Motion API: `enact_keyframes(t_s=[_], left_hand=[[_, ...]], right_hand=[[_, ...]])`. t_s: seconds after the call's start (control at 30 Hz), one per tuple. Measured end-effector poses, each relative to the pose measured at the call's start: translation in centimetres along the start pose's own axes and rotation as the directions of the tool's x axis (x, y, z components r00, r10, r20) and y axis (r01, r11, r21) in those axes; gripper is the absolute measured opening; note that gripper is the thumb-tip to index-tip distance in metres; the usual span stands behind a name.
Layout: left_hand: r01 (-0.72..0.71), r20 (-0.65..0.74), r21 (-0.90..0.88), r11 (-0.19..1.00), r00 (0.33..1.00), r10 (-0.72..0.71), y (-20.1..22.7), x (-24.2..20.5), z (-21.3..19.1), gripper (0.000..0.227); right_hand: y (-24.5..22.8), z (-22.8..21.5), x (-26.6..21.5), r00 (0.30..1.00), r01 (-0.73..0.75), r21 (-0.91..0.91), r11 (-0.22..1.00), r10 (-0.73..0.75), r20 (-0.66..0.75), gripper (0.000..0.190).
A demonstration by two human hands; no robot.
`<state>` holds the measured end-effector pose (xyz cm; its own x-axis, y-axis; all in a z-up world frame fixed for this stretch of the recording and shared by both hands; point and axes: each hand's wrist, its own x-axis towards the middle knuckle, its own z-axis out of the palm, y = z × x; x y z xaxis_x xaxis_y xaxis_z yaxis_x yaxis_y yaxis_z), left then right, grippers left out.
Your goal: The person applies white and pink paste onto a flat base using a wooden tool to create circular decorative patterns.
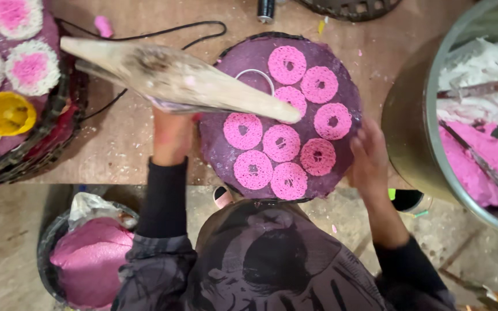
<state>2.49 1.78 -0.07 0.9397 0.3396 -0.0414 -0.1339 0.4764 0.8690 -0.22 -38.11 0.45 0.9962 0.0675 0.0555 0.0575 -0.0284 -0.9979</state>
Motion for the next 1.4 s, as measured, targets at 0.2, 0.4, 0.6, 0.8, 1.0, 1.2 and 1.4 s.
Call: enact_keyframes(t_s=[0.2, 0.4, 0.6, 0.8, 1.0, 1.2, 1.4], left_hand=[[0.071, 0.120, 0.281, 0.957, 0.987, -0.109, 3.1, 2.5, -0.4, 0.023], [0.100, 0.169, 0.107, 0.989, 0.979, -0.117, 1.9, 2.9, 0.7, 0.023], [0.159, 0.047, -0.057, 0.986, 0.987, -0.156, 1.9, 1.2, 0.1, 0.039], [0.063, -0.022, 0.131, 0.989, 0.998, -0.060, 3.1, -1.2, -1.3, 0.040], [0.015, -0.028, 0.075, 0.997, 1.000, -0.013, 3.9, -2.4, -1.5, 0.040], [0.002, -0.020, 0.091, 0.996, 1.000, 0.000, 3.6, -2.7, -1.4, 0.039], [0.032, -0.028, 0.098, 0.995, 0.999, -0.029, 3.7, -2.7, -1.1, 0.037]], right_hand=[[3.7, -3.5, -7.9, 0.901, -0.388, 0.110, 0.915, 0.402, -0.165, 0.056], [6.6, -5.1, -6.4, 0.832, -0.493, 0.238, 0.837, 0.534, -0.155, 0.034], [8.7, -5.3, -5.2, 0.874, -0.344, 0.252, 0.904, 0.407, -0.267, 0.029], [9.1, -4.7, -3.6, 0.857, -0.323, 0.154, 0.934, 0.358, -0.371, 0.034], [9.8, -6.0, -1.3, 0.886, -0.409, -0.117, 0.905, 0.364, -0.286, 0.015], [12.4, -6.8, 0.0, 0.888, -0.448, -0.632, 0.633, 0.231, -0.398, 0.030], [14.1, -7.9, 1.1, 0.897, -0.440, -0.774, 0.455, 0.179, -0.405, 0.036]])
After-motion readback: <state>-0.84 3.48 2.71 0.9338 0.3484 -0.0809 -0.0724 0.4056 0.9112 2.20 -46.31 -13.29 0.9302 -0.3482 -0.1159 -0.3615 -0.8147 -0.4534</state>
